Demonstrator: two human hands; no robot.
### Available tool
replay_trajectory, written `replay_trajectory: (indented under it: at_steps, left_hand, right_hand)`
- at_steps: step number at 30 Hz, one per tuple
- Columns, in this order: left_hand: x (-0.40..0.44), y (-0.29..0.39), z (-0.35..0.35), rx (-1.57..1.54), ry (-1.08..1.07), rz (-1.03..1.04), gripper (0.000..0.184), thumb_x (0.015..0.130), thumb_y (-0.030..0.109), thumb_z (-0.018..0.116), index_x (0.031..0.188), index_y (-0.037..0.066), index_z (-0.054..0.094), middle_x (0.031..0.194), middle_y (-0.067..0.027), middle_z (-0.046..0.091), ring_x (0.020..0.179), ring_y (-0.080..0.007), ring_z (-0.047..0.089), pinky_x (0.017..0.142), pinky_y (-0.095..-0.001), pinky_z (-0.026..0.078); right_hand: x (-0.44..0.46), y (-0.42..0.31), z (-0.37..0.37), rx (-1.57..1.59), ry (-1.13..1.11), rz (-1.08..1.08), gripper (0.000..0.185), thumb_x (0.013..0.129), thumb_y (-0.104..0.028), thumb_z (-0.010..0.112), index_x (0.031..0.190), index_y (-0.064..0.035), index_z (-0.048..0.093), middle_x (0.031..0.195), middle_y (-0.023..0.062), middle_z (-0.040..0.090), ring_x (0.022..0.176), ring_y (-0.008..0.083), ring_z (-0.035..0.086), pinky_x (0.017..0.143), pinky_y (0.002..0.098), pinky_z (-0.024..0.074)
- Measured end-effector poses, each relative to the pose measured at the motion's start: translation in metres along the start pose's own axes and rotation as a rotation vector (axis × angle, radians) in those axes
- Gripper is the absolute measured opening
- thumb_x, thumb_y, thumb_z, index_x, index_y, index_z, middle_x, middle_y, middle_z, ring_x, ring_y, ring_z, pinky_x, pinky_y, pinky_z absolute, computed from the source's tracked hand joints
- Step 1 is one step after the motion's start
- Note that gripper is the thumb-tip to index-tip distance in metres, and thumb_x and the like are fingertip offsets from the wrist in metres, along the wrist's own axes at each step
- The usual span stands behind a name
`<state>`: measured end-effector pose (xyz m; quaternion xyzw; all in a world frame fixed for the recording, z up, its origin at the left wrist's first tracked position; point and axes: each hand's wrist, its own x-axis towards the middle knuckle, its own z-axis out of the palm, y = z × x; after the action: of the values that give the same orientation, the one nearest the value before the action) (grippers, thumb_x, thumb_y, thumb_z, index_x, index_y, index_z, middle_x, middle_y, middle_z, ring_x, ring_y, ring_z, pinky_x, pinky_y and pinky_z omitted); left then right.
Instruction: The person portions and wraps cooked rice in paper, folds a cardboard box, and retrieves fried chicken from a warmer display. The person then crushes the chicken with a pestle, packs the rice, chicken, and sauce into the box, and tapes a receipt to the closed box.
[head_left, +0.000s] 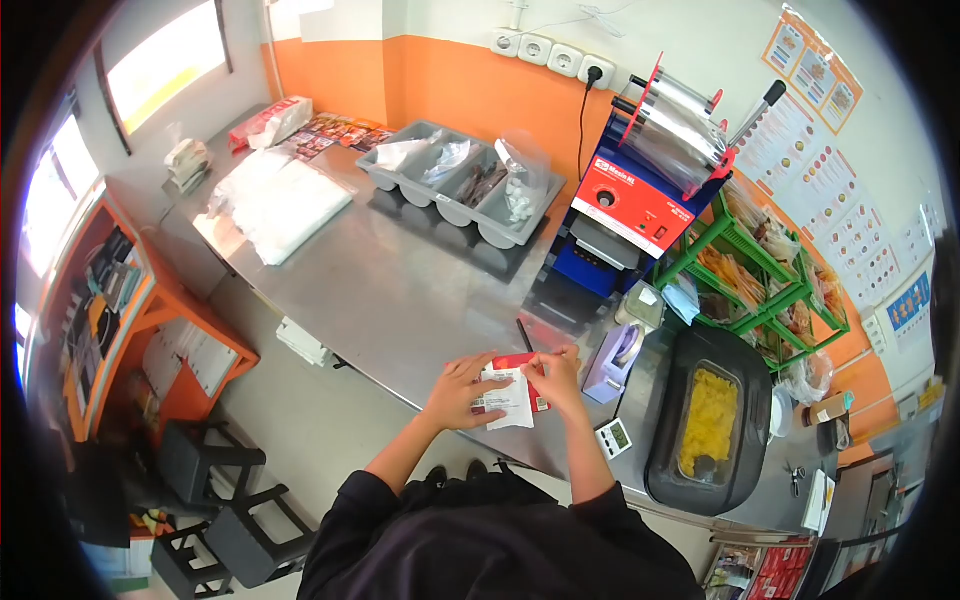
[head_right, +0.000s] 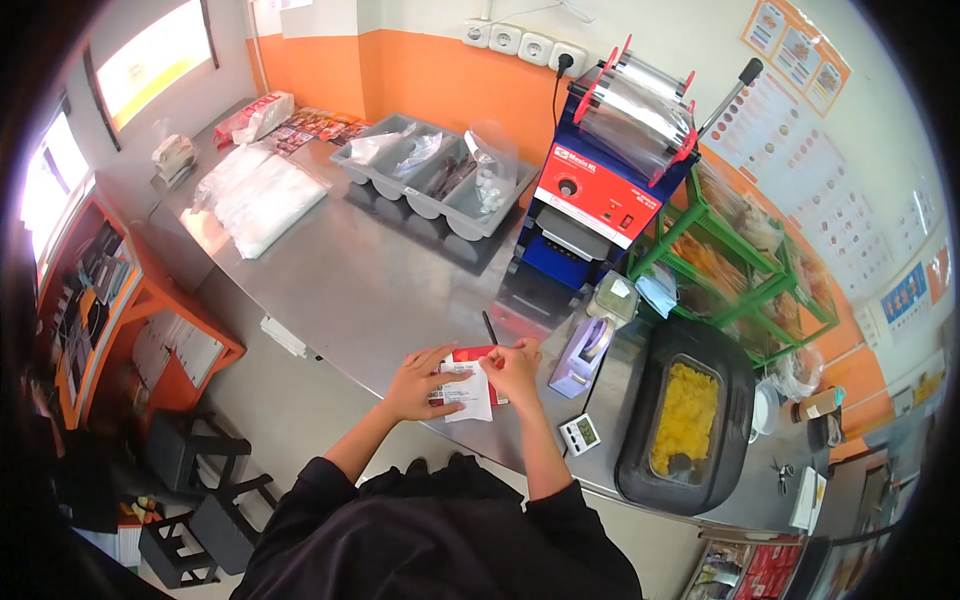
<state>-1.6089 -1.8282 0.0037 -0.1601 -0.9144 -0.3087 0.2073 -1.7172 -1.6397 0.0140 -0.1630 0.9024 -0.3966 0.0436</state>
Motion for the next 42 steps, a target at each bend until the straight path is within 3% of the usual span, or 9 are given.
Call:
replay_trajectory:
  at_steps: [8, 20, 23, 29, 33, 36, 39, 40, 42]
  left_hand:
    - [-0.001, -0.002, 0.004, -0.025, -0.02, -0.037, 0.047, 0.072, 0.04, 0.077, 0.114, 0.021, 0.068, 0.142, -0.0137, 0.045, 0.129, -0.0323, 0.044, 0.103, -0.0458, 0.034]
    - [0.014, 0.012, 0.006, 0.153, -0.134, -0.069, 0.066, 0.065, 0.038, 0.073, 0.129, 0.036, 0.06, 0.134, -0.0144, 0.048, 0.12, -0.0319, 0.045, 0.101, -0.0469, 0.032]
    - [0.009, 0.002, 0.019, 0.153, -0.159, -0.221, 0.061, 0.073, 0.038, 0.069, 0.133, 0.035, 0.057, 0.13, -0.0156, 0.049, 0.118, -0.0326, 0.046, 0.101, -0.0461, 0.033]
    - [-0.035, -0.08, 0.071, 0.375, 0.124, -0.652, 0.051, 0.099, 0.039, 0.048, 0.134, 0.003, 0.052, 0.137, -0.0263, 0.046, 0.131, -0.0418, 0.039, 0.107, -0.0475, 0.033]
    - [-0.054, -0.038, 0.006, -0.205, 0.575, -0.732, 0.044, 0.101, 0.034, 0.048, 0.124, -0.004, 0.054, 0.122, -0.0238, 0.058, 0.117, -0.0274, 0.057, 0.096, -0.0374, 0.045]
    - [-0.064, -0.009, -0.036, -0.344, 0.3, -1.209, 0.032, 0.1, 0.024, 0.052, 0.116, -0.004, 0.056, 0.108, -0.016, 0.064, 0.096, -0.0179, 0.066, 0.081, -0.0299, 0.051]
    - [-0.094, -0.015, -0.031, -0.254, 0.147, -1.303, 0.021, 0.098, 0.017, 0.056, 0.108, -0.001, 0.057, 0.094, -0.0103, 0.066, 0.076, -0.0131, 0.066, 0.066, -0.0254, 0.052]
    - [-0.098, -0.014, -0.024, -0.243, 0.167, -1.316, 0.021, 0.098, 0.017, 0.056, 0.108, -0.001, 0.057, 0.094, -0.0103, 0.066, 0.076, -0.0131, 0.066, 0.066, -0.0254, 0.052]
    - [-0.094, 0.001, -0.002, -0.302, 0.625, -0.779, 0.019, 0.096, 0.015, 0.06, 0.111, 0.002, 0.058, 0.093, -0.0095, 0.066, 0.073, -0.0132, 0.065, 0.066, -0.0253, 0.052]
  right_hand:
    - [0.006, -0.001, -0.009, -0.416, -0.189, 0.303, 0.038, 0.072, -0.048, 0.079, 0.076, -0.0112, 0.071, 0.125, 0.0143, 0.043, 0.119, 0.0395, 0.038, 0.097, 0.0563, 0.0323]
    - [-0.05, 0.048, -0.001, 0.0, 0.213, 0.176, 0.038, 0.074, -0.034, 0.081, 0.081, -0.0045, 0.059, 0.08, 0.0139, 0.06, 0.081, 0.0286, 0.06, 0.074, 0.038, 0.0473]
    - [-0.054, 0.044, 0.004, 0.114, 0.216, 0.246, 0.037, 0.077, -0.033, 0.08, 0.079, -0.0031, 0.059, 0.074, 0.0104, 0.062, 0.069, 0.0245, 0.061, 0.066, 0.0363, 0.0481]
    - [-0.09, 0.04, -0.009, 0.173, 0.395, 0.161, 0.024, 0.086, -0.022, 0.072, 0.081, -0.0024, 0.059, 0.069, 0.0092, 0.064, 0.064, 0.0203, 0.062, 0.06, 0.0321, 0.0467]
    - [-0.133, 0.079, -0.041, 0.118, 0.614, 0.126, 0.007, 0.088, -0.001, 0.057, 0.093, -0.0032, 0.061, 0.072, 0.0091, 0.063, 0.066, 0.0234, 0.062, 0.064, 0.0333, 0.0489]
    - [-0.151, 0.099, -0.067, 0.124, 0.866, 0.142, 0.018, 0.087, 0.006, 0.05, 0.101, -0.0001, 0.059, 0.072, 0.0072, 0.062, 0.067, 0.0187, 0.063, 0.064, 0.0307, 0.05]
    - [-0.163, 0.112, -0.095, 0.172, 0.794, 0.282, 0.012, 0.092, 0.001, 0.051, 0.102, 0.0009, 0.059, 0.073, 0.0071, 0.064, 0.064, 0.0161, 0.063, 0.06, 0.0283, 0.0504]
    - [-0.164, 0.115, -0.096, 0.219, 0.664, 0.401, 0.011, 0.095, -0.003, 0.052, 0.102, 0.0009, 0.059, 0.073, 0.0077, 0.065, 0.063, 0.0146, 0.064, 0.057, 0.0274, 0.0504]
    - [-0.154, 0.115, -0.085, 0.272, 0.496, 0.312, 0.013, 0.097, -0.008, 0.052, 0.103, 0.001, 0.059, 0.075, 0.0083, 0.067, 0.062, 0.0137, 0.064, 0.055, 0.0272, 0.0506]
